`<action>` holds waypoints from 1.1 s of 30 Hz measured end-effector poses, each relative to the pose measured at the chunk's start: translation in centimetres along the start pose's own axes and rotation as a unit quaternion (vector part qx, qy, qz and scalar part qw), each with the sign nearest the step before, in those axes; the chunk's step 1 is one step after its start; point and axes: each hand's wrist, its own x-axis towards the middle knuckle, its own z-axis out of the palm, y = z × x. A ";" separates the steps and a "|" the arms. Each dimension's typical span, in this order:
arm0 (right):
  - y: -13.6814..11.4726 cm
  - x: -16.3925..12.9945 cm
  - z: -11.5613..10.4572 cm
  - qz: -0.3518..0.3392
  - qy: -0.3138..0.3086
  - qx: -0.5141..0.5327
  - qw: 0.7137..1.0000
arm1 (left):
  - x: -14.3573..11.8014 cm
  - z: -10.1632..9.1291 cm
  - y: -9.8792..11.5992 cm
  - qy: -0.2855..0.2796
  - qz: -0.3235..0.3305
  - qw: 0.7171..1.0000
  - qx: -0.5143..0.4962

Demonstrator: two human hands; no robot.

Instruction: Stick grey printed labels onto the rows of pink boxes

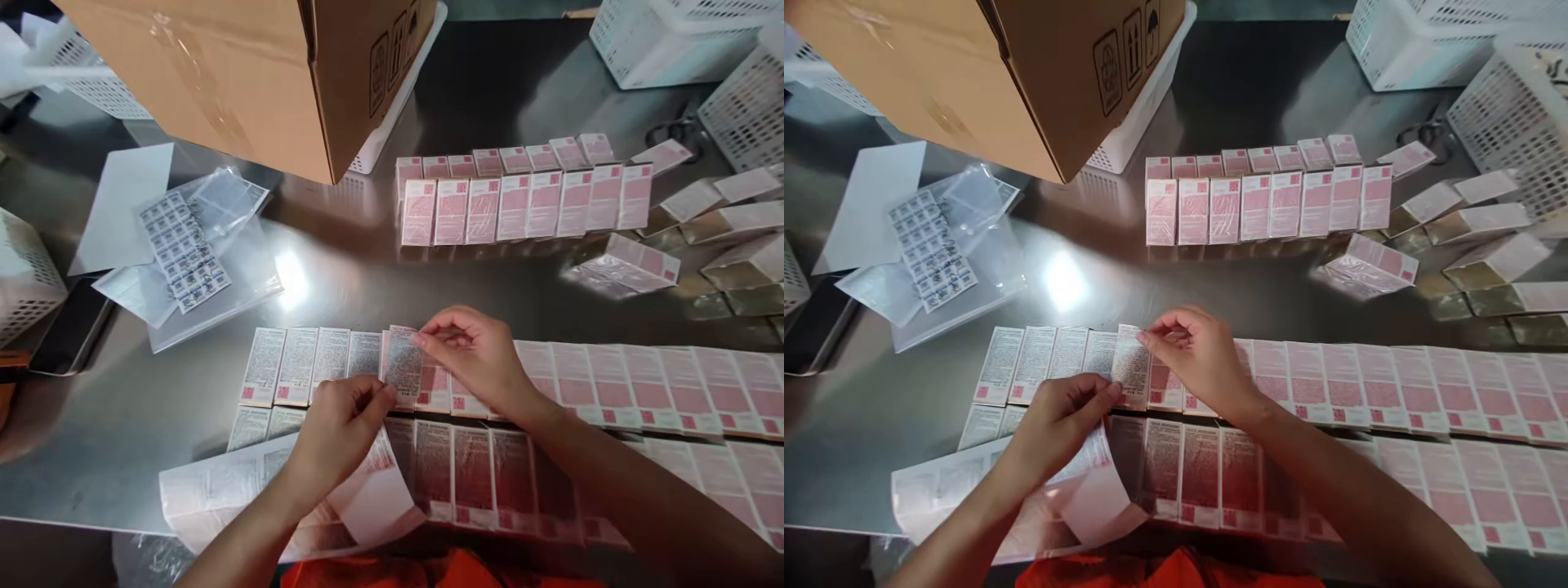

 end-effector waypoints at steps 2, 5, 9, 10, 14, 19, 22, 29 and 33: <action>0.5 0.2 -0.1 -0.010 0.008 -0.061 0.998 | 0.3 0.2 0.1 -0.006 -0.019 0.999 0.048; 1.3 0.5 0.2 -0.010 0.012 -0.110 0.994 | 0.7 0.3 0.2 -0.014 -0.042 0.992 0.121; 2.0 0.6 0.8 -0.022 0.003 -0.164 0.986 | 1.2 0.5 0.2 -0.025 -0.051 0.983 0.173; 2.1 0.6 0.9 -0.027 0.004 -0.176 0.984 | 1.2 0.5 0.2 -0.026 -0.056 0.982 0.179; 2.1 0.7 1.1 -0.031 0.007 -0.200 0.979 | 1.5 0.6 0.0 -0.027 -0.065 0.977 0.200; 2.1 0.7 1.3 -0.040 0.012 -0.215 0.976 | 1.9 0.5 0.0 -0.032 -0.066 0.973 0.219; 2.1 0.7 1.3 -0.058 0.015 -0.218 0.974 | 2.0 0.5 0.1 -0.040 -0.073 0.971 0.226; 2.1 0.8 1.4 -0.082 0.020 -0.228 0.970 | 2.0 0.5 0.2 -0.056 -0.082 0.967 0.234; 2.1 0.7 1.5 -0.087 0.024 -0.232 0.969 | 2.1 0.5 0.2 -0.057 -0.085 0.966 0.238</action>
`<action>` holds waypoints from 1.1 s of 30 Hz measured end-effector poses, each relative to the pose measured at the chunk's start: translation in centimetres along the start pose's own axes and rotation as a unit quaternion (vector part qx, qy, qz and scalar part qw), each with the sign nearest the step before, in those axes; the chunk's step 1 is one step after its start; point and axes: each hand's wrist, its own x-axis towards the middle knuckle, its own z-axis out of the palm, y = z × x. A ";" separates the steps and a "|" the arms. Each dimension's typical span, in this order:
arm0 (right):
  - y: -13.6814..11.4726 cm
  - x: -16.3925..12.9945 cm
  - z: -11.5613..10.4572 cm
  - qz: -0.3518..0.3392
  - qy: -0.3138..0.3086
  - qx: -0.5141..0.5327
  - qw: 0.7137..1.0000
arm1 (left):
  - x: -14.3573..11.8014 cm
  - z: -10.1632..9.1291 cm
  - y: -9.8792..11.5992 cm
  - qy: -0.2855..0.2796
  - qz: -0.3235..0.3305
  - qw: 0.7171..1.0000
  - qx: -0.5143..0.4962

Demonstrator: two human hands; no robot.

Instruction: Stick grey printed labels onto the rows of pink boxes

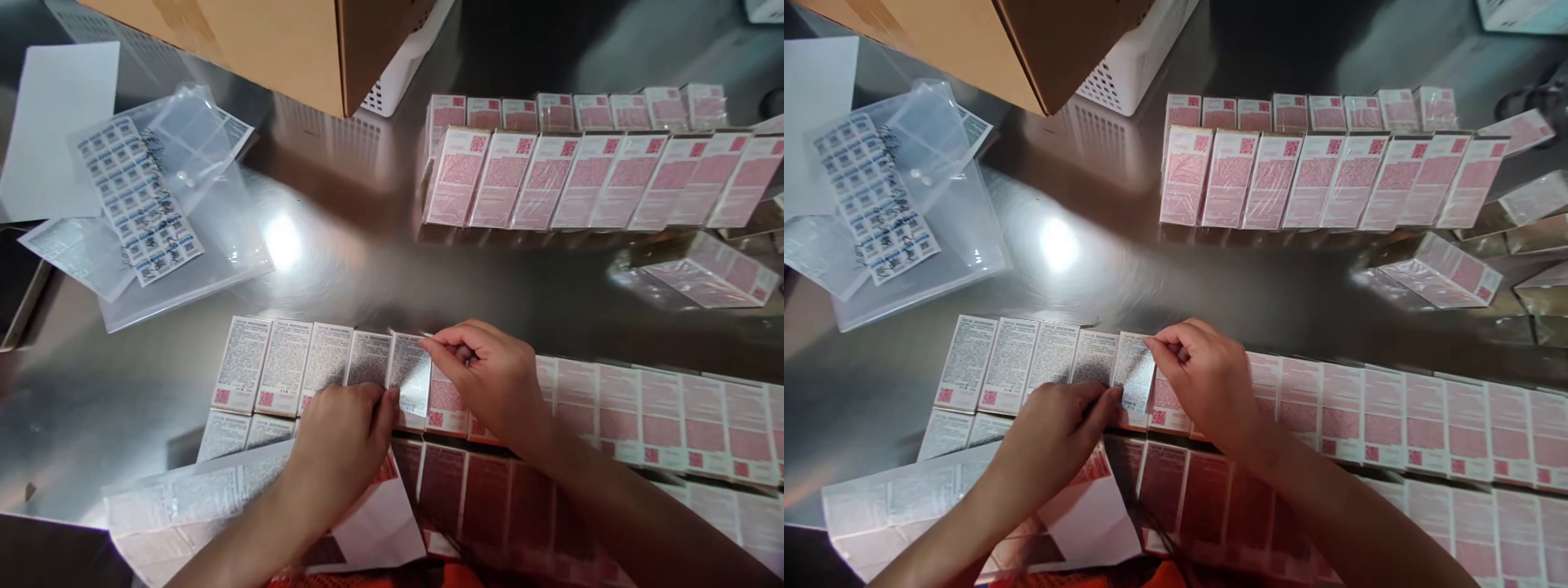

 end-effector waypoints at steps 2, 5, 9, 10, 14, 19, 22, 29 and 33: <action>0.0 0.0 0.0 0.003 -0.003 -0.003 1.000 | 0.0 0.0 0.0 -0.002 0.000 1.000 0.004; 0.1 0.0 0.1 0.006 -0.005 -0.005 1.000 | 0.0 -0.2 0.1 -0.005 -0.004 1.000 0.016; 0.2 -0.1 0.2 -0.002 0.003 -0.003 1.000 | 0.0 -0.6 0.5 -0.006 -0.011 0.999 0.030; 0.2 -0.1 0.2 -0.004 0.005 -0.004 1.000 | 0.0 -0.6 0.6 -0.005 -0.012 0.999 0.033; 0.2 -0.1 0.2 -0.009 0.006 -0.007 1.000 | 0.1 -0.7 0.7 -0.007 -0.013 0.999 0.030; 0.2 -0.1 0.1 -0.001 0.002 -0.002 1.000 | 0.3 -0.6 0.5 -0.004 -0.014 1.000 0.027; 0.5 -0.2 0.2 0.040 0.020 0.021 0.999 | 0.2 -0.5 0.4 0.000 -0.017 1.000 0.013; 0.3 -0.2 0.5 0.049 -0.007 -0.043 0.998 | 0.0 -0.4 0.6 0.025 -0.024 0.999 -0.003; -0.6 -0.3 0.4 0.019 -0.023 -0.117 0.993 | 0.0 -0.3 0.6 0.047 -0.021 0.999 -0.009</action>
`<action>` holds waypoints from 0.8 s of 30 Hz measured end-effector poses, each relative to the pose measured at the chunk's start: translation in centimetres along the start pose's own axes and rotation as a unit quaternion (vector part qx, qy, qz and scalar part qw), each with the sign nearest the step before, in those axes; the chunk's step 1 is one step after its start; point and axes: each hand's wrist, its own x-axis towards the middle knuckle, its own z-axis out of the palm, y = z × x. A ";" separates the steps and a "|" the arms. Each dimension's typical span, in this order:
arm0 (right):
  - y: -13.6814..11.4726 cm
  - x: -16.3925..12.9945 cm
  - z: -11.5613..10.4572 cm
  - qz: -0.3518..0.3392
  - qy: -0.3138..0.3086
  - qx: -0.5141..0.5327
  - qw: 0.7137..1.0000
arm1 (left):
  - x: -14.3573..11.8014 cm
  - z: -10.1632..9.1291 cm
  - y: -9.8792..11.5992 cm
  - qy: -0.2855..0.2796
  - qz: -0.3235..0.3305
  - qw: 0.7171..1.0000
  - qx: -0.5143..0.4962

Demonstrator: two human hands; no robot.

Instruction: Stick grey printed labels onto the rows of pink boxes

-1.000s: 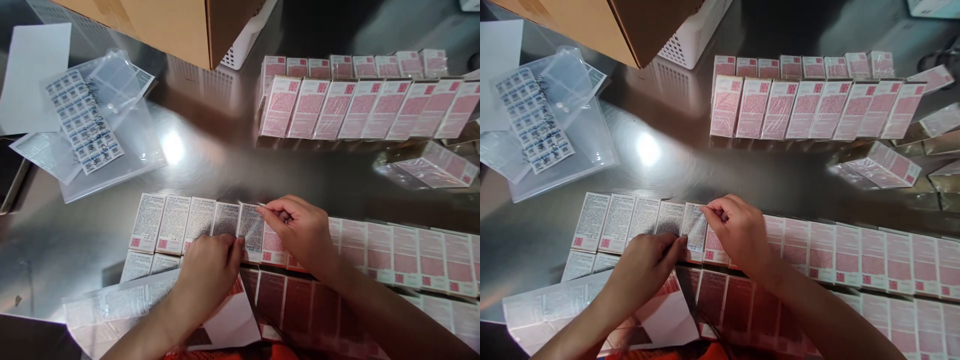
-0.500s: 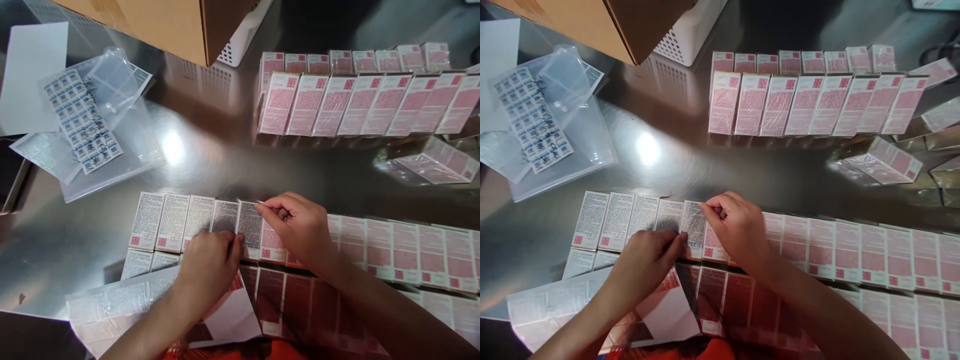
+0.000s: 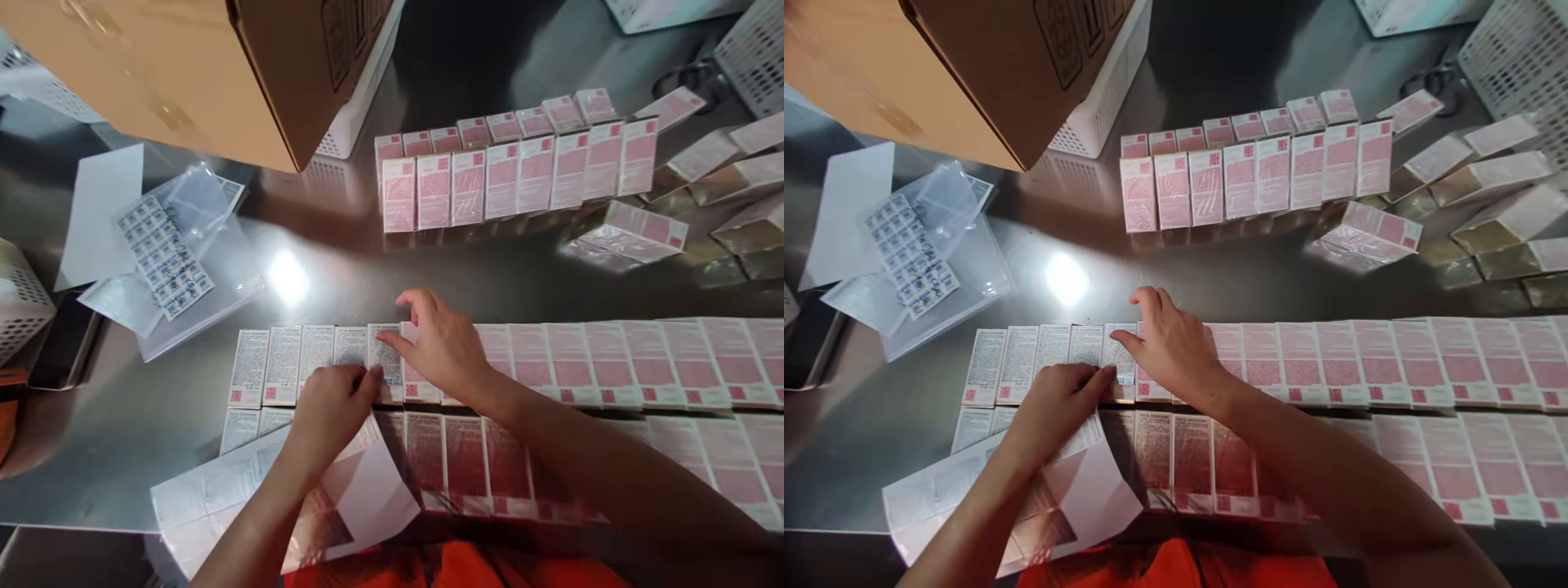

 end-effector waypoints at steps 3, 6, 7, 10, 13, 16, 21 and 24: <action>-0.5 -0.2 -0.4 -0.012 -0.015 -0.012 1.000 | -0.1 0.1 0.1 0.015 0.006 1.000 0.003; -0.9 -0.5 -0.7 -0.030 -0.024 -0.013 0.999 | -0.4 0.1 0.3 0.035 0.007 0.999 0.015; -1.0 -0.5 -0.9 -0.033 -0.025 -0.004 0.999 | -0.5 0.1 0.4 0.041 0.007 0.999 0.020; -0.9 -0.6 -1.4 -0.034 -0.025 0.075 0.996 | -0.7 0.1 0.7 0.057 0.008 0.997 0.042; -0.3 -0.9 -2.3 -0.034 -0.012 0.150 0.988 | -0.8 0.2 1.0 0.069 0.006 0.995 0.074; 1.1 -1.9 -4.0 -0.036 0.015 0.176 0.984 | -0.8 0.2 1.0 0.079 -0.006 0.991 0.110; 4.9 -5.7 -8.3 -0.030 0.125 0.242 0.962 | -1.8 -0.2 -0.1 0.104 -0.040 0.983 0.147; 7.6 -9.5 -10.9 0.014 0.189 0.238 0.953 | -2.3 0.8 0.7 0.116 -0.030 0.981 0.154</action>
